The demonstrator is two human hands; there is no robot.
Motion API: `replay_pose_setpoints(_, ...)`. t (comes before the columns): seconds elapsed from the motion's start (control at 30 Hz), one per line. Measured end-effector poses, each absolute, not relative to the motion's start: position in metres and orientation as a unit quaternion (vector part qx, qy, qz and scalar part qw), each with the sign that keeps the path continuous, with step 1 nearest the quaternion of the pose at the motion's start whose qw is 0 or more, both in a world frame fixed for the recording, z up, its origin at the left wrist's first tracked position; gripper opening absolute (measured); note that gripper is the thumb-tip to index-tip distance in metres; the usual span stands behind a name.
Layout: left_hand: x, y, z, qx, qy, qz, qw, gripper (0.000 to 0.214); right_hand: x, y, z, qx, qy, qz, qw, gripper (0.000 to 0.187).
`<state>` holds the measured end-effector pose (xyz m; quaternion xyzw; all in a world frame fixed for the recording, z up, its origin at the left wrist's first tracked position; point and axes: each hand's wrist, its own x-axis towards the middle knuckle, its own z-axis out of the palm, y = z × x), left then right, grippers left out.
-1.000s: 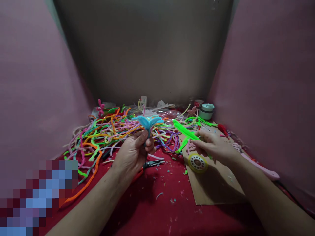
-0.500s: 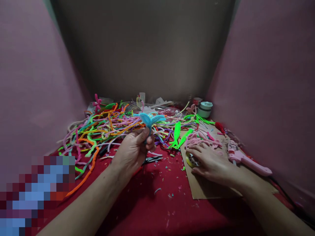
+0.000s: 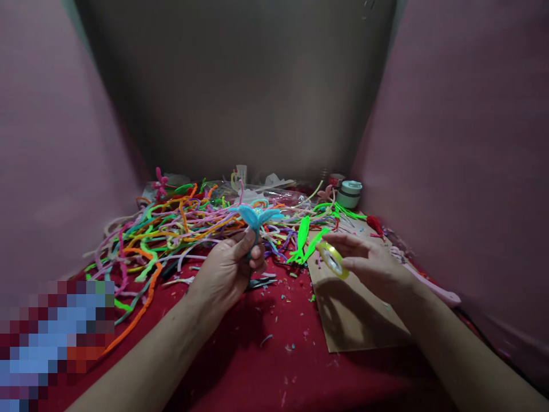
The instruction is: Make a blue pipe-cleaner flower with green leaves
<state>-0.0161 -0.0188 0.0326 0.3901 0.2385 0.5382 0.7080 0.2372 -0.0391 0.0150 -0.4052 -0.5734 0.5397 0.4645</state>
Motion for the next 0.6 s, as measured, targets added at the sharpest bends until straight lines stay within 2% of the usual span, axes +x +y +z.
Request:
replay_pose_setpoints(0.1,-0.015,-0.020,0.032,0.381,0.246,0.537,0.711,0.017,0.226,-0.037,0.023,-0.327,-0.484,0.633,0.509,0.040)
replay_pose_setpoints(0.27,-0.015,-0.020,0.033,0.357,0.266,0.538,0.716,0.020,0.211,-0.032,0.033,-0.246,-0.381,0.739,0.497,0.041)
replay_pose_setpoints(0.43,-0.015,-0.018,0.034,0.337,0.274,0.547,0.715,0.015,0.203,-0.024,0.032,-0.205,-0.343,0.788,0.468,0.036)
replay_pose_setpoints(0.6,-0.015,-0.018,0.034,0.329,0.276,0.541,0.723,0.015,0.198,-0.019,0.028,-0.177,-0.378,0.789,0.450,0.042)
